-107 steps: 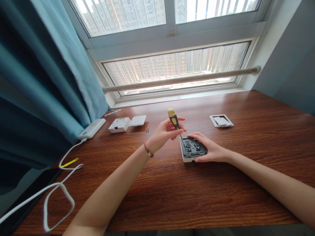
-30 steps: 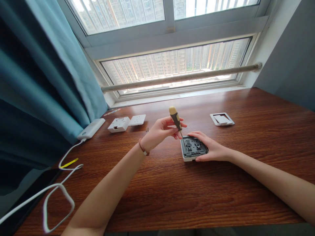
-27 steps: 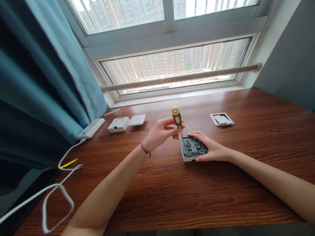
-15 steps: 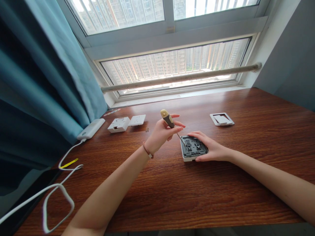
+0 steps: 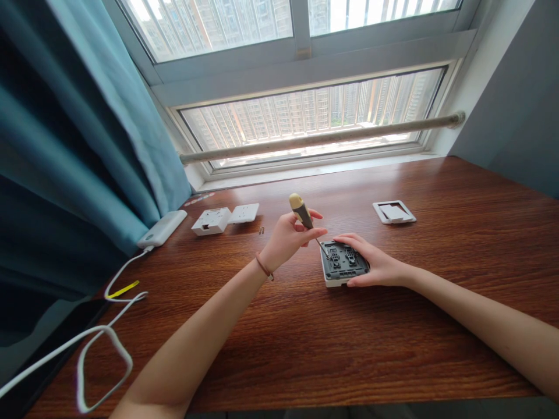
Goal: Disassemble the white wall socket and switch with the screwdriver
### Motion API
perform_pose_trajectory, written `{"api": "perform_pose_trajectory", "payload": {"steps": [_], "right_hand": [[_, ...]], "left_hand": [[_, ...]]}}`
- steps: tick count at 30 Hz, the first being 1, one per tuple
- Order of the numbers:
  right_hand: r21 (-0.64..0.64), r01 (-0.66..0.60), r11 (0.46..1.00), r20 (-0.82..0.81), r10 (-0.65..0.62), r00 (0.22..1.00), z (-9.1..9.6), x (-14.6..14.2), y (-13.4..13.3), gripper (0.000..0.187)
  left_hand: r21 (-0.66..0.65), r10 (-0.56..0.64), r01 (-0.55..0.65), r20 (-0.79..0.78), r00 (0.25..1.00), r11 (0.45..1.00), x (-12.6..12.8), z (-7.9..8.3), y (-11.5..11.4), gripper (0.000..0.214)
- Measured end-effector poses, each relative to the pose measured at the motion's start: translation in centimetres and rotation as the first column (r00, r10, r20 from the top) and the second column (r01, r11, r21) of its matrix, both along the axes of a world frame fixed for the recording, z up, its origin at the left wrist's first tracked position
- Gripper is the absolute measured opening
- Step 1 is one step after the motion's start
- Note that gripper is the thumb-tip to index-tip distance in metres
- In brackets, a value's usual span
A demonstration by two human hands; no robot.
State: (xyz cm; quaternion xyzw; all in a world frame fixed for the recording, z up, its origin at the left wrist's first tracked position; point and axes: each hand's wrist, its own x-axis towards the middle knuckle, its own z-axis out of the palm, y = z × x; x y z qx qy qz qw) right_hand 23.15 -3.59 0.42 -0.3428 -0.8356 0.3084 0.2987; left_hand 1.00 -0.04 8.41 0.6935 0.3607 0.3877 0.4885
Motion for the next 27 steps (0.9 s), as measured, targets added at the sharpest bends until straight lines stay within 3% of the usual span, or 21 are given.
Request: {"api": "perform_pose_trajectory", "payload": {"steps": [3, 7, 13, 27], "right_hand": [[-0.001, -0.001, 1.000, 0.004, 0.001, 1.000, 0.0, 0.0, 0.0, 0.086], [-0.002, 0.004, 1.000, 0.010, -0.004, 1.000, 0.0, 0.1, 0.0, 0.086], [0.002, 0.002, 1.000, 0.014, -0.002, 1.000, -0.1, 0.1, 0.1, 0.086], [-0.001, 0.009, 1.000, 0.022, -0.009, 1.000, -0.1, 0.2, 0.0, 0.086]], "left_hand": [[-0.016, -0.018, 0.019, 0.024, 1.000, 1.000, -0.1, 0.1, 0.0, 0.038], [-0.080, -0.126, 0.133, 0.088, 0.988, 0.988, -0.6, 0.6, 0.2, 0.046], [-0.123, -0.257, 0.270, 0.111, 0.960, 0.955, -1.1, 0.9, 0.4, 0.039], [-0.057, -0.239, 0.244, 0.086, 0.967, 0.968, -1.2, 1.6, 0.1, 0.033]]}}
